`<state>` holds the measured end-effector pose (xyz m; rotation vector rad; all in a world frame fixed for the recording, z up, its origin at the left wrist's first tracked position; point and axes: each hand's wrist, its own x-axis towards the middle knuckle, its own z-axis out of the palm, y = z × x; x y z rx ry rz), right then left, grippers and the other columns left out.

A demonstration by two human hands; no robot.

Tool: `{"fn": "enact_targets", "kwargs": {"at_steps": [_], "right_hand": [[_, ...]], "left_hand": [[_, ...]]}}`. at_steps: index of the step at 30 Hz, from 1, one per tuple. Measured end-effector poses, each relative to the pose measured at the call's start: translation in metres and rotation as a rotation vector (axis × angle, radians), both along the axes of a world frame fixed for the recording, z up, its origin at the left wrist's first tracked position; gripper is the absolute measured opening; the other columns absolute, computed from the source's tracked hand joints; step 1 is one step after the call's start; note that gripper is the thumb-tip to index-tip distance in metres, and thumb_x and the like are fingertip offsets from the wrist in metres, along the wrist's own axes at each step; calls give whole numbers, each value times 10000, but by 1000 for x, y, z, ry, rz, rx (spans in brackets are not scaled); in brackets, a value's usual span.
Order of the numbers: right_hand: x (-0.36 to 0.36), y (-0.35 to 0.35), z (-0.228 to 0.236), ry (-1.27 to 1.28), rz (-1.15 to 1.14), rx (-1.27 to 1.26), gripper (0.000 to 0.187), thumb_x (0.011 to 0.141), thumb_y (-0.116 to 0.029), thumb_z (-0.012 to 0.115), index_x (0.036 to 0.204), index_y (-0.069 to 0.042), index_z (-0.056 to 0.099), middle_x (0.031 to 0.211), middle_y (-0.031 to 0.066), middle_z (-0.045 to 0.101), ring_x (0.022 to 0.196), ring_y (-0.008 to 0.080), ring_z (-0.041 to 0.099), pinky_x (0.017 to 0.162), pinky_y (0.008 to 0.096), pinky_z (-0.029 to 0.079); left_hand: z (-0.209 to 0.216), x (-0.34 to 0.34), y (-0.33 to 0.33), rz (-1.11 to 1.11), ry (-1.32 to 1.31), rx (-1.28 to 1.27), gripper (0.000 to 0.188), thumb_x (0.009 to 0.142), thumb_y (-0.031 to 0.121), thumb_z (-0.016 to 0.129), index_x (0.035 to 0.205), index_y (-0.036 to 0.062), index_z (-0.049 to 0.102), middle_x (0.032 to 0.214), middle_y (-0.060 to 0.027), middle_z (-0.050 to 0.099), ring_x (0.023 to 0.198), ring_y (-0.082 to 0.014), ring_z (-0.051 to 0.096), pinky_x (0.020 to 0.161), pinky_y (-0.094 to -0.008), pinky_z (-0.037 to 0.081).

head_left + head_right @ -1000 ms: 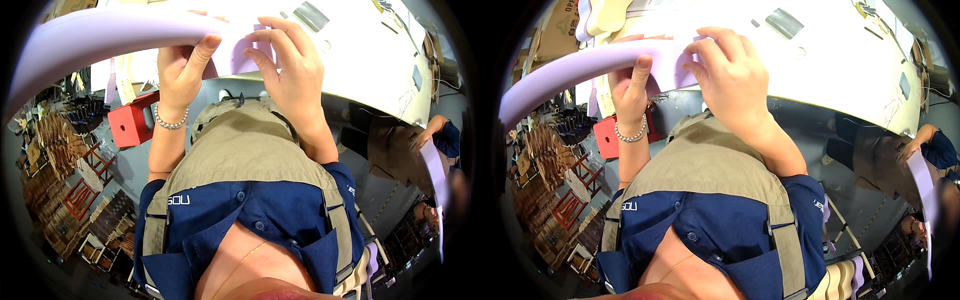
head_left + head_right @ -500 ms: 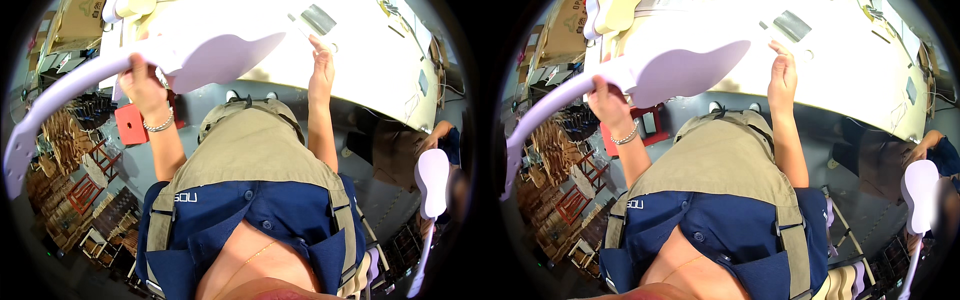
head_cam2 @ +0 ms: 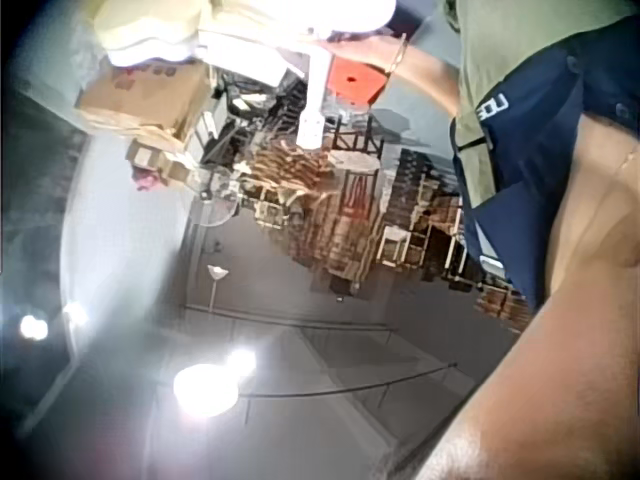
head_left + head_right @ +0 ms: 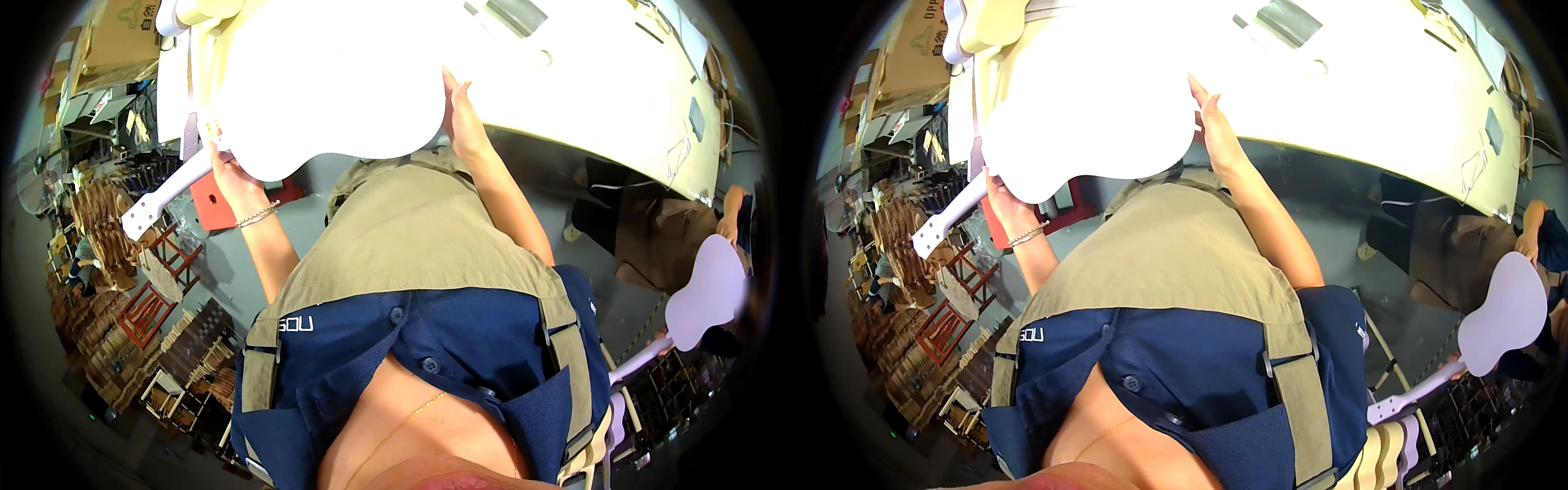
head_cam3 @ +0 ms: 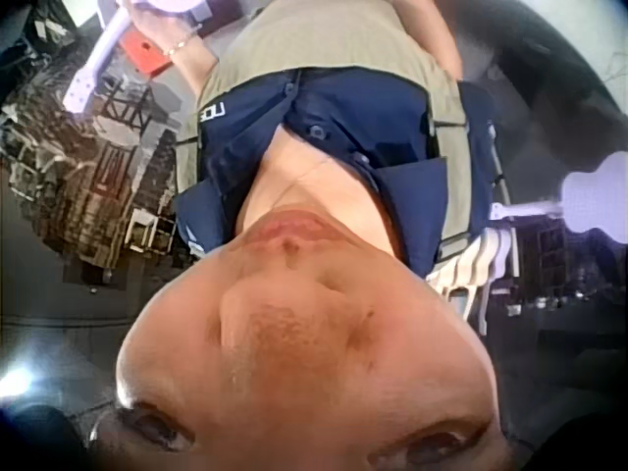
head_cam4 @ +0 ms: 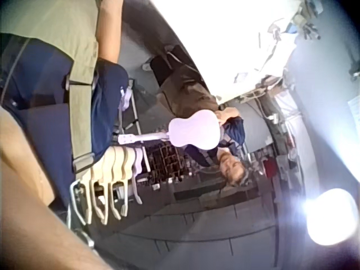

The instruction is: The person sands the edges of a light-colored guitar body and a purple guitar neck using a sanding block. They repeatedly rub the block along the contours, flip the parts to access different sides, and place the finished pieces on a nearby rack.

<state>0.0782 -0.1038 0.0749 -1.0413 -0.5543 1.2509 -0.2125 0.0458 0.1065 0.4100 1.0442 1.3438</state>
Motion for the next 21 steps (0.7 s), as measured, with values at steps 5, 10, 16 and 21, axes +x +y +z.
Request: {"fn": "enact_targets", "kwargs": {"at_steps": [5, 10, 16, 21], "right_hand": [[3, 1, 11, -96, 28, -69, 838, 878, -650, 90, 1427, -22, 176, 1464, 131, 238, 1349, 258, 229, 1093, 377, 206], [5, 0, 13, -29, 4, -180, 884, 845, -692, 73, 1425, -36, 193, 1443, 128, 283, 1323, 254, 283, 1076, 376, 249], [5, -1, -12, 114, -148, -163, 906, 838, -701, 96, 1401, -5, 230, 1411, 135, 334, 1288, 256, 338, 1064, 375, 279], [9, -11, -42, 258, -257, -146, 890, 851, -689, 132, 1383, 15, 255, 1386, 135, 367, 1259, 260, 376, 1051, 376, 304]], "left_hand": [[1, -4, -3, -9, 85, -45, 335, 949, 333, 429, 1107, 59, 540, 1135, -89, 593, 1086, -251, 547, 959, -443, 433], [10, -7, -4, -90, 168, 37, 379, 942, 359, 452, 1105, 23, 514, 1084, -114, 612, 970, -232, 612, 833, -369, 522], [35, 16, -15, -163, 220, 150, 474, 947, 346, 444, 1269, 0, 418, 1223, -163, 532, 1105, -248, 539, 914, -385, 476], [59, 48, -30, -195, 261, 260, 510, 942, 286, 481, 1310, -47, 362, 1263, -238, 474, 1101, -328, 535, 906, -439, 480]]}}
